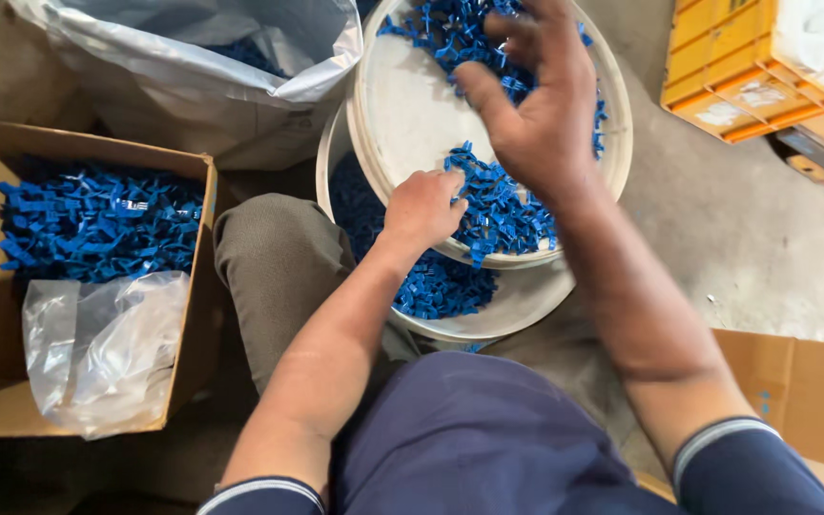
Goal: The person sits cross-legged on the floor and sorts small blue plastic parts from a white basin, picking them up by hand and placing them into a cardboard box to the left. The person repeatedly scoops and separates the parts, moving them between the basin and the box.
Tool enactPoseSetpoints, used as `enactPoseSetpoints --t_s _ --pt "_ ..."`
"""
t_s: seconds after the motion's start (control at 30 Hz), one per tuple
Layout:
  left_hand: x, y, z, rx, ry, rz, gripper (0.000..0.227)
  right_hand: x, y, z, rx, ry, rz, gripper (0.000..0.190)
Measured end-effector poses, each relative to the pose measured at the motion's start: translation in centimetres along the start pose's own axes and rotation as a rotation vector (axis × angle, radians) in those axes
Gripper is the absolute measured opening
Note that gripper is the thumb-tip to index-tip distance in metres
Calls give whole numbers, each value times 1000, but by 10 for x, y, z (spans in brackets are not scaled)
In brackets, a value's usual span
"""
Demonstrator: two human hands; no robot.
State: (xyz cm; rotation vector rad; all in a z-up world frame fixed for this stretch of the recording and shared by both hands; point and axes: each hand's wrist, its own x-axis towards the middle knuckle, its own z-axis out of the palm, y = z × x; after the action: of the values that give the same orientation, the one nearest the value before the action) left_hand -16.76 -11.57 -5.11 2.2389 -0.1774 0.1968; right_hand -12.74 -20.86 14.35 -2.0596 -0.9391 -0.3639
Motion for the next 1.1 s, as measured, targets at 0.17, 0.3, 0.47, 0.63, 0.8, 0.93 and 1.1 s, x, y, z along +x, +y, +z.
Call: enactPoseSetpoints --t_s 0.17,0.3,0.47,0.63,0.8,0.93,1.1 --pt "-2 -2 -13 67 -61 6 42 -54 73 -21 -205 -154 200 74" --pt "0 -6 -17 135 -97 38 63 -121 164 -67 -411 -672 402 106" --pt "0 -15 -23 269 -166 59 78 -174 198 -82 -452 -706 608 127" --pt "5 16 -18 414 -379 -22 105 -183 195 -65 -504 -771 692 135" --pt "14 23 2 414 -398 20 126 -186 191 -59 -460 -667 587 123" --pt "23 17 20 250 -418 50 117 -190 203 -57 -246 -582 583 111" --pt "31 -1 35 -6 -417 -41 112 -196 236 -33 155 -466 587 95"
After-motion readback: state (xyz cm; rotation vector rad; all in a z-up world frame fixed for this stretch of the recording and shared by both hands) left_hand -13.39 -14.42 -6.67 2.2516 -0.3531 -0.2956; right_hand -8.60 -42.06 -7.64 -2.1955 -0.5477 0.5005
